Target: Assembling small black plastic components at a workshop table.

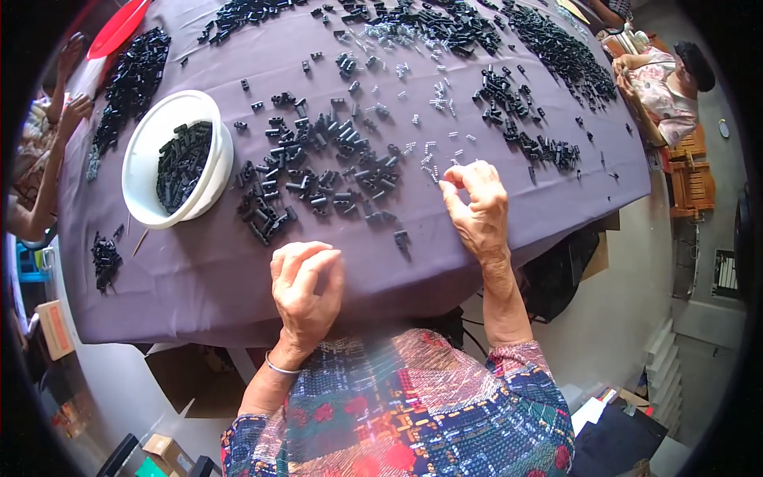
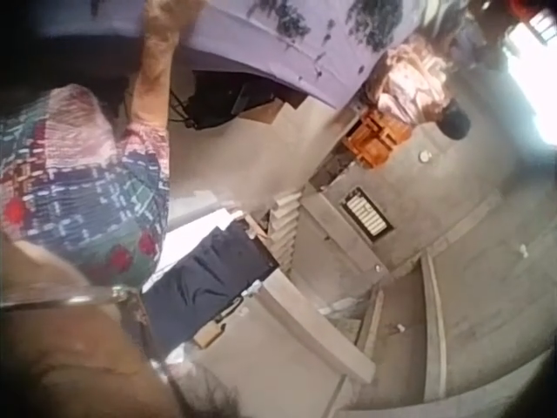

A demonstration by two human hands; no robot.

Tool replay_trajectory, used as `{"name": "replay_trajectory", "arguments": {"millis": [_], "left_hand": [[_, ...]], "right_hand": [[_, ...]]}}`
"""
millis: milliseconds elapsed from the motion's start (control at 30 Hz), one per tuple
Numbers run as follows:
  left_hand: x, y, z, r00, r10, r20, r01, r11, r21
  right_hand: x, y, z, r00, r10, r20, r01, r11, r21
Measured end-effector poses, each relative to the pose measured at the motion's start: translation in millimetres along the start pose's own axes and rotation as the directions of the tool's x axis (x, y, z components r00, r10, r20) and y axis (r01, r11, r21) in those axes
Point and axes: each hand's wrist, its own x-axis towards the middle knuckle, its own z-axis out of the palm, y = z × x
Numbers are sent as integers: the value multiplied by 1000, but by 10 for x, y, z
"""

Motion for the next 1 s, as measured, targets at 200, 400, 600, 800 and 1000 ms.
{"name": "replay_trajectory", "arguments": {"millis": [200,400,600,800,1000], "left_hand": [[4,13,18,1000,-11,8,11,1000,21],[36,20,22,999,9,38,-10,999,43],[55,17,43,997,3,75,-8,998,70],[153,189,152,982,62,180,-73,996,59],[383,362,434,958,65,278,-104,986,129]], "right_hand": [[29,-6,129,999,9,44,-4,995,-100],[-32,-37,-5,994,-103,-23,102,994,-46],[-146,-31,132,953,-251,-171,280,944,173],[-189,-3,104,965,-218,-144,254,914,317],[-197,-14,93,994,-94,-55,109,893,436]]}}
